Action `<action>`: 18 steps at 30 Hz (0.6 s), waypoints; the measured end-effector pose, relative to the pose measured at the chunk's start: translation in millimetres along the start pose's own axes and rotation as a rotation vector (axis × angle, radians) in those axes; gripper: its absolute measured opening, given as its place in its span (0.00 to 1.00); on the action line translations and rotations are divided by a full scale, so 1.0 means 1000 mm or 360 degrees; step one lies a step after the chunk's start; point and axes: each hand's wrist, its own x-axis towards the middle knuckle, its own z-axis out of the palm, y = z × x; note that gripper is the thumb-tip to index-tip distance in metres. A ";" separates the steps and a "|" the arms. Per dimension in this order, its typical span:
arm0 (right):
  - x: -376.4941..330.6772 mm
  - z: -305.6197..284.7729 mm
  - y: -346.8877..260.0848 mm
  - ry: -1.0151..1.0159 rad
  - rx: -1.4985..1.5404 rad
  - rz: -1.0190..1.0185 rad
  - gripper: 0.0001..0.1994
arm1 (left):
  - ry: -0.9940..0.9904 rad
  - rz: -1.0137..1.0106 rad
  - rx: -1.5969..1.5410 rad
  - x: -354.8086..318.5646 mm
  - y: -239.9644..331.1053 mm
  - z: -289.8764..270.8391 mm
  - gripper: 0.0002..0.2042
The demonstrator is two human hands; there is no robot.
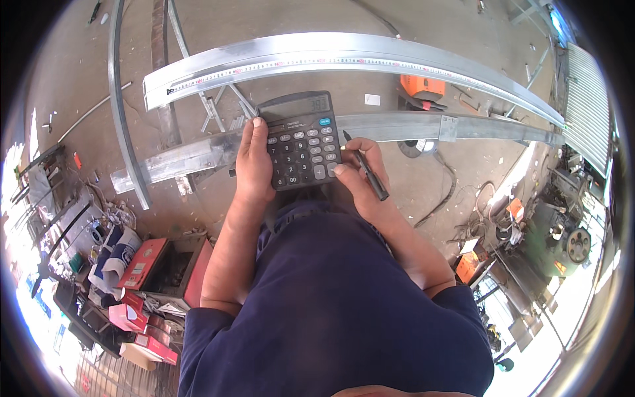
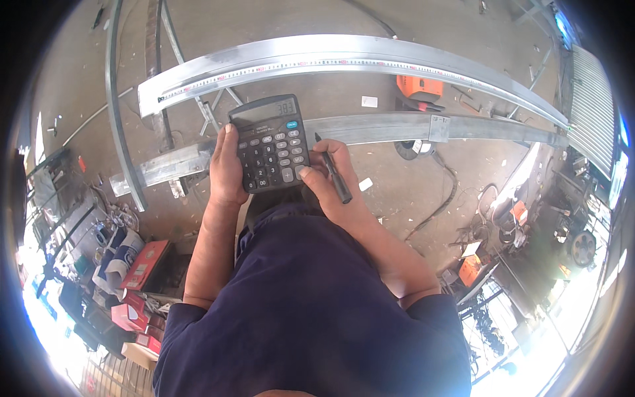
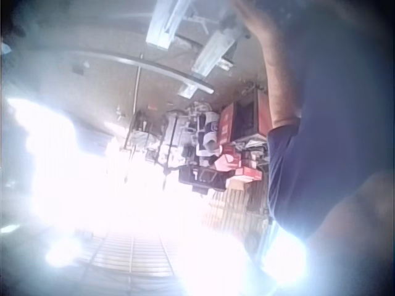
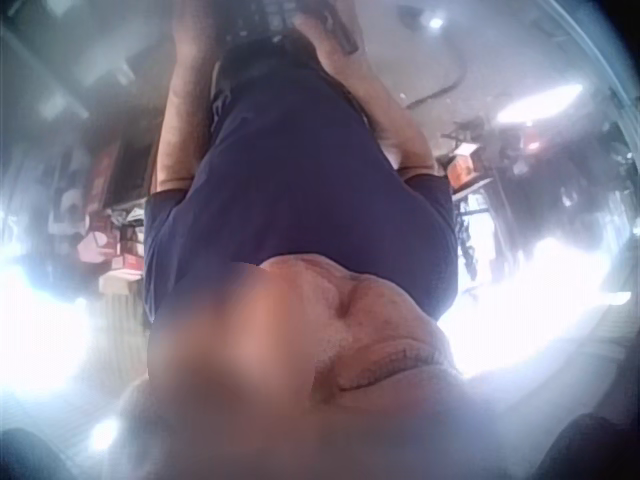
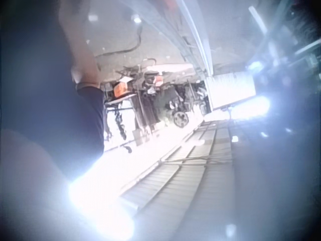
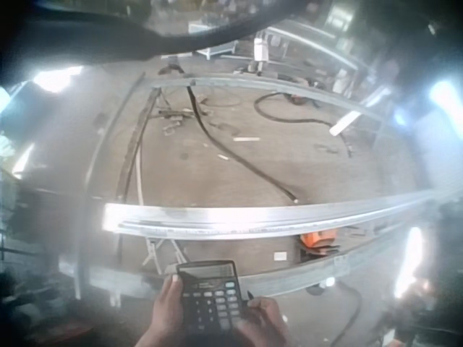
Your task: The person measures a curved metal frame using a tape measure and marks measurements with a pen. They use a calculator to compute values and continue marking the frame at various intervals.
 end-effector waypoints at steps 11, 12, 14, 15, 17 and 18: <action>0.021 0.004 0.003 0.0140 -0.0303 -0.0151 0.20 | -0.0033 -0.0037 0.0021 0.020 0.005 -0.013 0.19; 0.025 0.000 0.002 0.0137 -0.0312 -0.0168 0.20 | -0.0021 -0.0054 0.0017 0.023 0.005 -0.012 0.19; 0.038 -0.012 -0.001 0.0125 -0.0384 -0.0156 0.20 | 0.0015 -0.0061 0.0005 0.029 0.005 -0.008 0.20; 0.047 -0.019 -0.003 0.0122 -0.0421 -0.0144 0.20 | 0.0018 -0.0056 -0.0011 0.033 0.004 -0.004 0.20; 0.066 -0.033 -0.006 0.0122 -0.0456 -0.0177 0.19 | 0.0017 -0.0053 0.0037 0.043 0.003 0.001 0.21; 0.077 -0.040 -0.008 0.0121 -0.0475 -0.0186 0.18 | 0.0012 -0.0051 0.0055 0.049 0.002 0.003 0.21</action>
